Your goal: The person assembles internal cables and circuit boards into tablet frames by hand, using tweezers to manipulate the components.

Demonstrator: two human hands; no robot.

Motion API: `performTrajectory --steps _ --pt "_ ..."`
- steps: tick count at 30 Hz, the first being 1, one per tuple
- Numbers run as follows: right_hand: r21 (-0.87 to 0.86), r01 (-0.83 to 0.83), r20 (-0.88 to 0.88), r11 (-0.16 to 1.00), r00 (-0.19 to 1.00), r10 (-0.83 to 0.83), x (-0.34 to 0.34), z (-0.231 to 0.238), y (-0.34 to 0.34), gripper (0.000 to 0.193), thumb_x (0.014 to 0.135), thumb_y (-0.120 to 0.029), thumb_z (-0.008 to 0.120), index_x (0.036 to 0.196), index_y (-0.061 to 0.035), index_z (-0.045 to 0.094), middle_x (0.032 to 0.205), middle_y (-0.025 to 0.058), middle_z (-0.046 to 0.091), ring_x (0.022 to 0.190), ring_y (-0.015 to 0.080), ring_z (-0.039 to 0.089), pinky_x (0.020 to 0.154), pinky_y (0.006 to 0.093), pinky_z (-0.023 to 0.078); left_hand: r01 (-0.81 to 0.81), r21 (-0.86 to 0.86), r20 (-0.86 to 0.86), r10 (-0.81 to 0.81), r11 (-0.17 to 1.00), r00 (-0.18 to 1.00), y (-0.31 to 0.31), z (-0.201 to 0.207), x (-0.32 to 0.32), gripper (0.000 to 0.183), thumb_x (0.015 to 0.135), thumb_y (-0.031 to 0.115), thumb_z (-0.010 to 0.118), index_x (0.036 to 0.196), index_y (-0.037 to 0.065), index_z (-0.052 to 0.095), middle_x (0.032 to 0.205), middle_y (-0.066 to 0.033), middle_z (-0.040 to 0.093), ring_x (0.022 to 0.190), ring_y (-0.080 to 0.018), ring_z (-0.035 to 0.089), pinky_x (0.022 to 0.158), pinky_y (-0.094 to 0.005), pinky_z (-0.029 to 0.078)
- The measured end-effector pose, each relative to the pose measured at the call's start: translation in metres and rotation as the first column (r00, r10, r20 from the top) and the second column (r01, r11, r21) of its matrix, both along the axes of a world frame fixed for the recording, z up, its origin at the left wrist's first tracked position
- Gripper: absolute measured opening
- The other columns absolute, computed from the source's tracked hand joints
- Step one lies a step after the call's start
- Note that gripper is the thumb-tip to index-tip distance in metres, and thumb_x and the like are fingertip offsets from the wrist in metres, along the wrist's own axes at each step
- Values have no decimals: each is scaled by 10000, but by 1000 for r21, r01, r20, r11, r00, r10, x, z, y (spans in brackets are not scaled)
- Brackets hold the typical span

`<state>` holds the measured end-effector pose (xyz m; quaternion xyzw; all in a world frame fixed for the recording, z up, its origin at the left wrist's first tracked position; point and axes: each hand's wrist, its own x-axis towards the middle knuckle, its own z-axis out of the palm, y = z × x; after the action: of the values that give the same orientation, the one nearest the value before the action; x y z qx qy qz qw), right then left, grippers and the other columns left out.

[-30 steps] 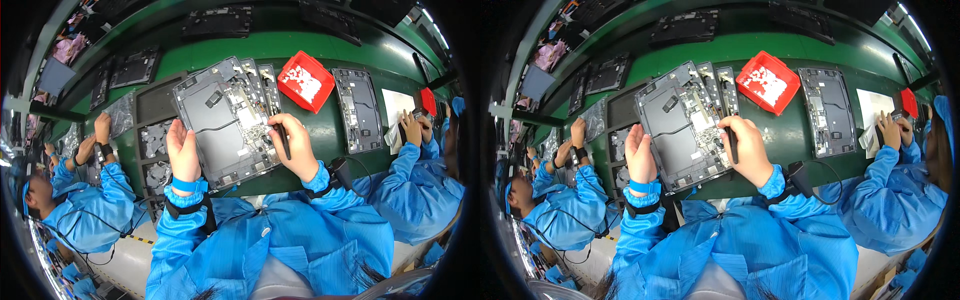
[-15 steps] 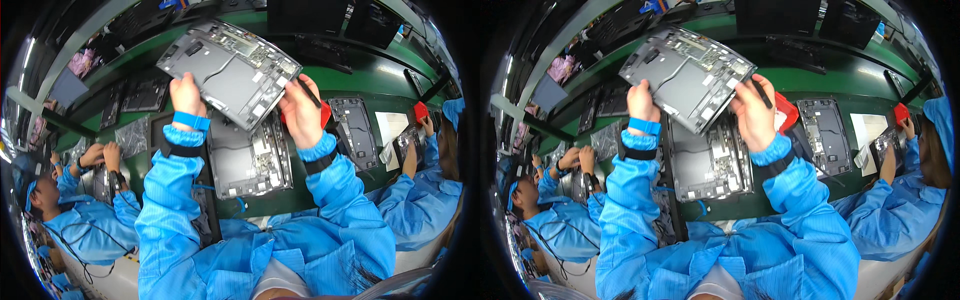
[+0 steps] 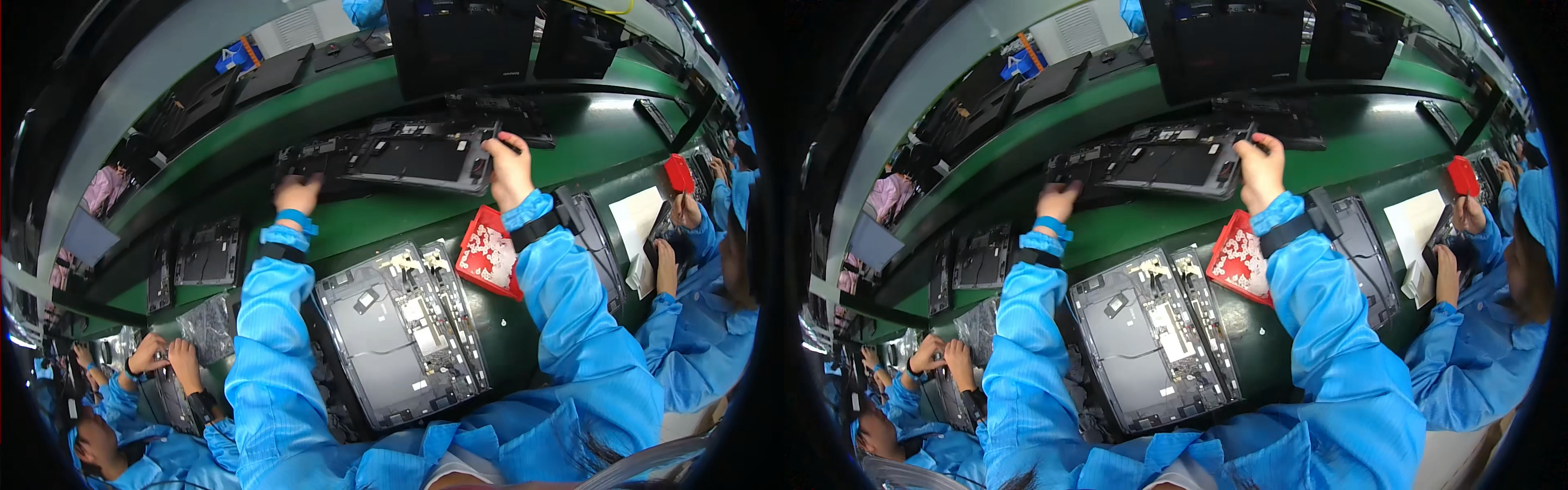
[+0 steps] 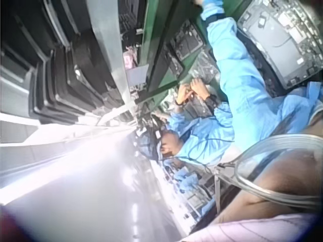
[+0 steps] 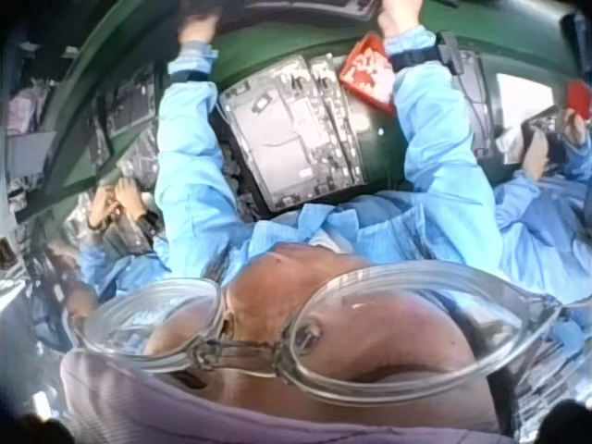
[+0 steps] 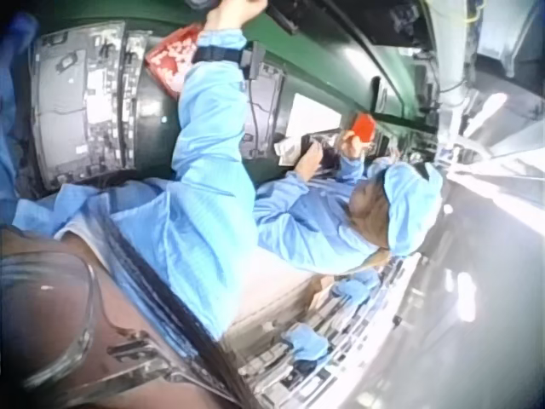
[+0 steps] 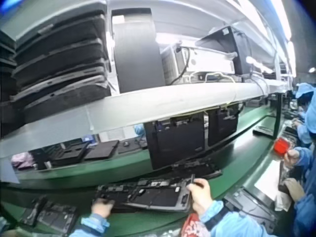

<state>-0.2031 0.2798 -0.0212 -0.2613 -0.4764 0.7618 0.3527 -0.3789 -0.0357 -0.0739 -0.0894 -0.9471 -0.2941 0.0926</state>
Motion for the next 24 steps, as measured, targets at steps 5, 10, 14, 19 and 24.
performTrajectory --steps 5,10,14,19,24 --pt "67 -47 38 997 998 44 6 7 37 433 710 19 648 1094 -36 457 855 96 550 687 178 584 522 310 493 -124 -229 97 149 966 984 -58 -34 -81 630 713 501 648 950 -81 620 1001 -295 597 948 -419 575 826 -426 456" --pt "102 -39 79 994 996 31 9 -7 43 411 716 27 644 1082 -5 461 879 112 553 731 188 588 600 317 514 -74 -28 452 79 997 888 -77 -24 -83 490 668 422 718 884 -13 654 815 -163 630 702 -295 605 562 -391 475" --pt "65 -56 130 996 990 48 18 -11 53 400 731 31 639 1084 14 455 900 134 560 769 202 595 641 341 526 -229 214 657 34 950 753 -64 8 -56 443 707 419 720 991 90 631 926 -70 596 720 -248 579 577 -364 491" --pt "-12 -116 154 993 981 117 10 -15 44 392 753 3 643 1097 -13 455 882 121 558 753 202 586 613 359 514 -609 720 653 -26 335 757 -85 -1 -64 454 828 467 598 1098 102 583 1067 -85 595 946 -271 572 810 -442 498" --pt "-102 -347 116 932 927 358 -25 -41 7 310 860 -181 586 1128 -81 465 887 77 541 785 201 553 642 397 463 -354 934 354 -226 44 907 -133 54 -22 376 932 339 476 1142 35 545 1126 -121 591 1031 -308 563 878 -484 469"
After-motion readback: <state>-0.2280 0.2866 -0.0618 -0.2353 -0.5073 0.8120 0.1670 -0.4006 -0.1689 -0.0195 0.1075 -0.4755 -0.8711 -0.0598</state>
